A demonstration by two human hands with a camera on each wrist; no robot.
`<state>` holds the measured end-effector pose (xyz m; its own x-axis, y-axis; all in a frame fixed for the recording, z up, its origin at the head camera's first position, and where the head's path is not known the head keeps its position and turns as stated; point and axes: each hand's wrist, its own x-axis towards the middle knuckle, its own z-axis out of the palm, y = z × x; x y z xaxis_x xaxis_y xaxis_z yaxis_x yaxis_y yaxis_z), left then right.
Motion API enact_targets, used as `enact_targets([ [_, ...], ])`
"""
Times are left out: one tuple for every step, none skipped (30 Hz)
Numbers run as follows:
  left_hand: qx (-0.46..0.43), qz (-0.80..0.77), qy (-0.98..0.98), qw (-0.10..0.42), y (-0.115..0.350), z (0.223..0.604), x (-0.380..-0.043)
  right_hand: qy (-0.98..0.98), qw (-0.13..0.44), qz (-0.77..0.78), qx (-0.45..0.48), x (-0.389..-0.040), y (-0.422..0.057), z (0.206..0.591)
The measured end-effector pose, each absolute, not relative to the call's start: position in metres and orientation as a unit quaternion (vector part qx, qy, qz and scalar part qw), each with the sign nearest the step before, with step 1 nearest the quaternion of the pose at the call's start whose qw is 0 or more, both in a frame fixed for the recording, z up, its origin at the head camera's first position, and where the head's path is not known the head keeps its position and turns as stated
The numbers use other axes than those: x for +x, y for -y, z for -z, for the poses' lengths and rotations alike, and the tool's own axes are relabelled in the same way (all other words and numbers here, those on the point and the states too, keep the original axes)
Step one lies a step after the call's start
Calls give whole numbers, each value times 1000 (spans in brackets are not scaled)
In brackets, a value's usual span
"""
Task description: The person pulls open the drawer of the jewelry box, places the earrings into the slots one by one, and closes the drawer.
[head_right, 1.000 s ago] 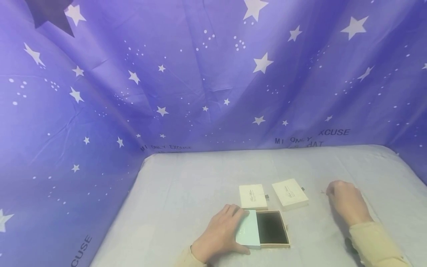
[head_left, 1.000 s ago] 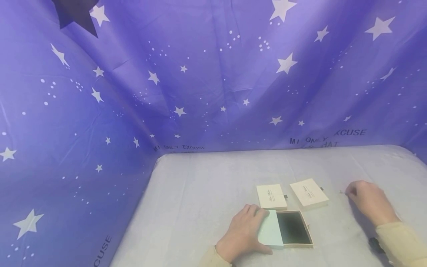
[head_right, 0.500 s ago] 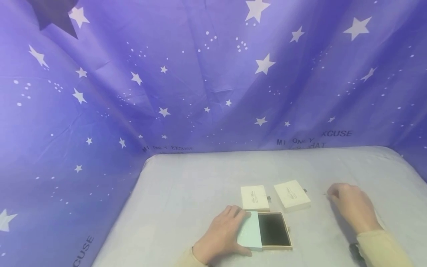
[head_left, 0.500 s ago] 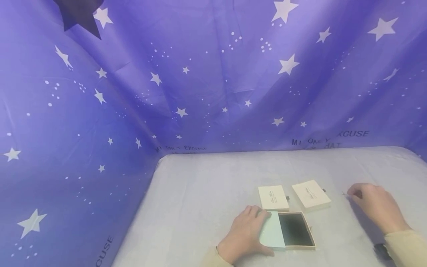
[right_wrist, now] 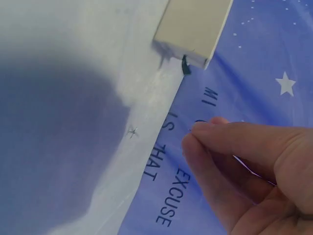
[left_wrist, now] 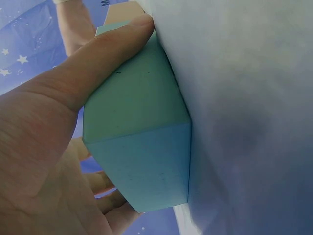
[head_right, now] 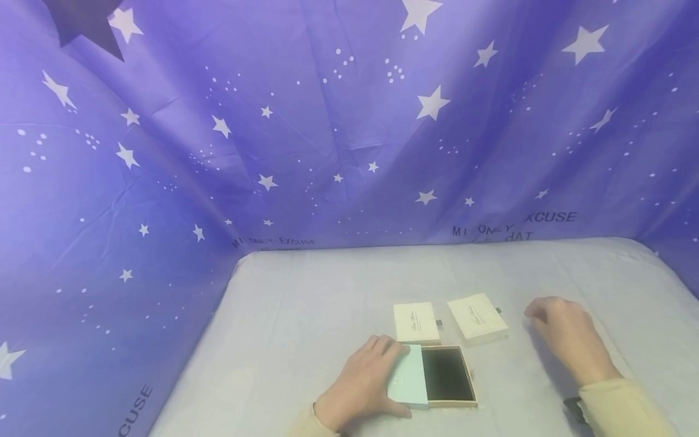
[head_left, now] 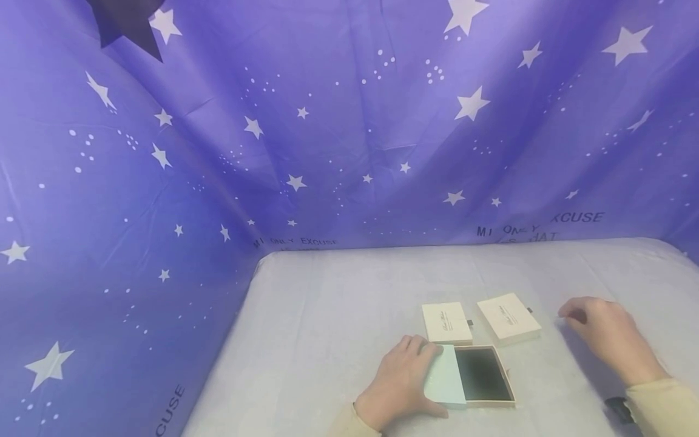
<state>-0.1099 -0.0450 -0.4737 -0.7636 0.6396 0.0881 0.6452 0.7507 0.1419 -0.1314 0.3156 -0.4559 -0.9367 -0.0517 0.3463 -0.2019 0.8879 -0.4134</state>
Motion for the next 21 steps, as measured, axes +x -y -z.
enact_targets([
  [-344,81,935,20,45,474,-110,958,164,-228,64,-131,-314,454],
  [-345,81,935,22,45,474,-110,958,162,-229,61,-130,-313,453],
  [-346,80,935,24,45,474,-109,958,157,-233,59,-130,-311,451],
  [-346,79,934,26,45,474,-109,958,154,-235,57,-129,-310,450],
  [-346,80,934,27,45,474,-109,958,151,-236,57,-129,-309,450],
  [-346,81,934,28,45,474,-109,958,151,-236,58,-128,-308,449],
  [-347,81,934,29,45,475,-109,958,150,-236,60,-127,-307,449],
  [-347,81,934,30,45,475,-109,958,150,-236,63,-126,-305,449],
  [-347,81,934,31,46,475,-109,958,150,-237,65,-126,-304,449],
  [-347,80,934,32,46,476,-109,957,154,-236,68,-125,-303,450],
  [-348,79,934,34,46,476,-109,956,157,-235,71,-124,-302,450],
  [-348,79,934,35,46,476,-109,956,162,-235,74,-123,-300,451],
  [-348,78,933,36,46,476,-109,955,165,-235,76,-122,-299,451],
  [-349,78,933,38,46,476,-109,954,165,-238,78,-121,-298,451],
  [-349,78,933,38,46,476,-109,953,161,-243,78,-120,-296,451],
  [-349,77,933,38,46,475,-108,953,160,-243,79,-118,-295,451],
  [-349,76,933,38,46,475,-108,953,157,-245,80,-117,-293,450],
  [-348,76,934,37,46,475,-108,953,154,-247,80,-116,-292,450],
  [-348,76,934,37,46,475,-109,953,150,-249,83,-115,-290,450],
  [-348,75,934,37,46,475,-109,953,149,-250,85,-114,-289,450],
  [-347,74,934,36,46,475,-109,953,150,-247,87,-113,-287,450],
])
